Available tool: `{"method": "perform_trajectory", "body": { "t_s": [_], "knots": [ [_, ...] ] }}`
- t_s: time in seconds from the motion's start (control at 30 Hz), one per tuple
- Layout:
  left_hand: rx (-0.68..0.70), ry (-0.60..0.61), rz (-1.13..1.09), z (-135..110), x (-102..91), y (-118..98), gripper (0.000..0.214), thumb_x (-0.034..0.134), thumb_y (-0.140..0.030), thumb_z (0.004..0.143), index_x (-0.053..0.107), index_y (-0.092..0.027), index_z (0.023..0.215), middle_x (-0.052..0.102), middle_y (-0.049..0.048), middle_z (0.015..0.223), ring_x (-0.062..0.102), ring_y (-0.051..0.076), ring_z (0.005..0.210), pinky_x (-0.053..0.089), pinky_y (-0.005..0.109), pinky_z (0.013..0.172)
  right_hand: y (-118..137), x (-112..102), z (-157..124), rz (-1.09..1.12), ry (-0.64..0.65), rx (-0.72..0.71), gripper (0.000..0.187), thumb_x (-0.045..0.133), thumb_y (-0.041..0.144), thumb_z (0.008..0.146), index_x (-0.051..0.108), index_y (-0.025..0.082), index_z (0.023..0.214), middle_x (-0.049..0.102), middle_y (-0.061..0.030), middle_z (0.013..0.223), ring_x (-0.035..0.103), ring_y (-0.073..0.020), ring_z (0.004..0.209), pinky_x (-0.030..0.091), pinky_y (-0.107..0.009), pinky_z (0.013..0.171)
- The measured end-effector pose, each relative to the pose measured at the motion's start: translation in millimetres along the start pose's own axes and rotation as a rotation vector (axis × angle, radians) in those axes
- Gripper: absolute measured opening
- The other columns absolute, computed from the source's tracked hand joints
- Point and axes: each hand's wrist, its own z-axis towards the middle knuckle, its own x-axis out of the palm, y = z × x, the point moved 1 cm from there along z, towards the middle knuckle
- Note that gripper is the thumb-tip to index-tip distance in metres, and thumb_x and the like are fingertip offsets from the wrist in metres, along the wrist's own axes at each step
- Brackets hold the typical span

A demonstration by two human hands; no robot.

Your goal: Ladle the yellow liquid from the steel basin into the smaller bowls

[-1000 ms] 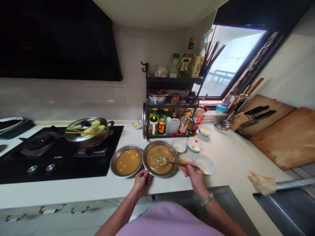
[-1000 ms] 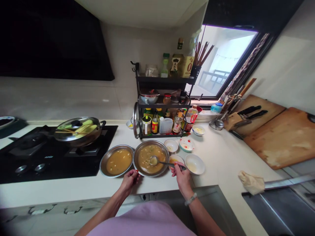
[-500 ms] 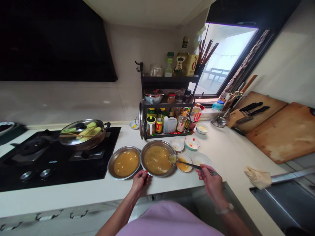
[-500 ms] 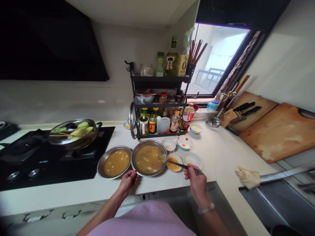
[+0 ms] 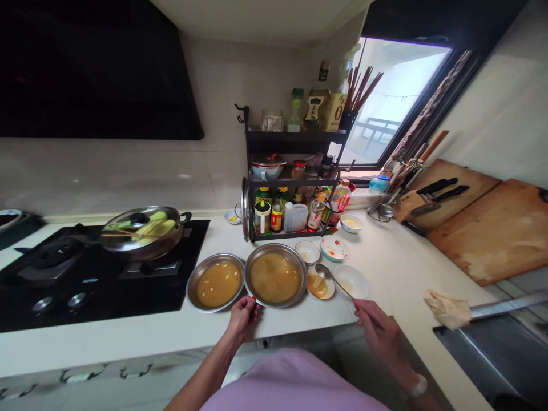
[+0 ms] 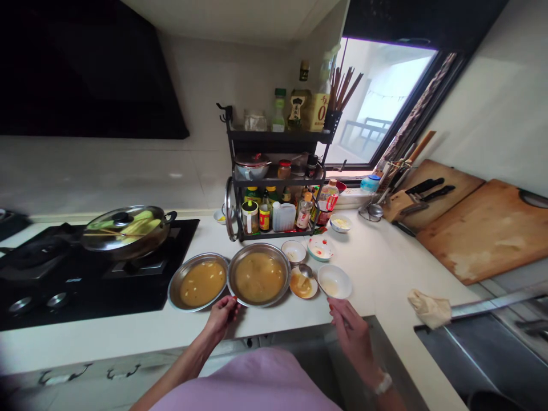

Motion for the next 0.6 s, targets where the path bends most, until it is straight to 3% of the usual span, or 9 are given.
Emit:
{"method": "perform_trajectory", "body": {
  "t_s": [0.13,0.3,0.47,0.6],
  "knots": [
    [0.002,0.002,0.006,0,-0.4,0,0.042,0.076,-0.049,0.051,0.052,-0.016,0.062,0.057,-0.0031,0.053,0.045,0.006,0.042,0.034,0.018,0.041,8,12,4,-0.004,0.037,-0.153,0.022,0.049,0.025,0.086,0.068,0.023,0.099,0.066,-0.0072,0.093,0.064,-0.0166,0.073,0.056,-0.025,0.056],
    [0.006,-0.005,0.021,-1,-1.0,1,0.042,0.075,-0.049,0.051,0.051,-0.016,0.062,0.057,-0.0029,0.053,0.045,0.006,0.043,0.034,0.018,0.041,16,51,14,0.074,0.088,-0.234,0.024,0.046,0.021,0.088,0.066,0.023,0.102,0.065,-0.0077,0.094,0.064,-0.0168,0.077,0.055,-0.024,0.052],
    [0.01,-0.004,0.044,-2,0.7,-2,0.041,0.074,-0.049,0.052,0.051,-0.017,0.062,0.056,-0.0029,0.054,0.045,0.006,0.043,0.034,0.019,0.042,19,96,28,0.038,0.185,-0.318,0.025,0.044,0.021,0.09,0.066,0.023,0.102,0.066,-0.0073,0.089,0.063,-0.0177,0.08,0.056,-0.031,0.068],
    [0.019,-0.001,0.05,-4,2.2,-4,0.041,0.073,-0.05,0.052,0.05,-0.017,0.062,0.055,-0.0029,0.053,0.044,0.006,0.043,0.032,0.019,0.042,17,119,38,0.008,0.266,-0.322,0.028,0.041,0.021,0.09,0.067,0.022,0.099,0.065,-0.0079,0.088,0.062,-0.0191,0.084,0.053,-0.034,0.075]
  ]
}}
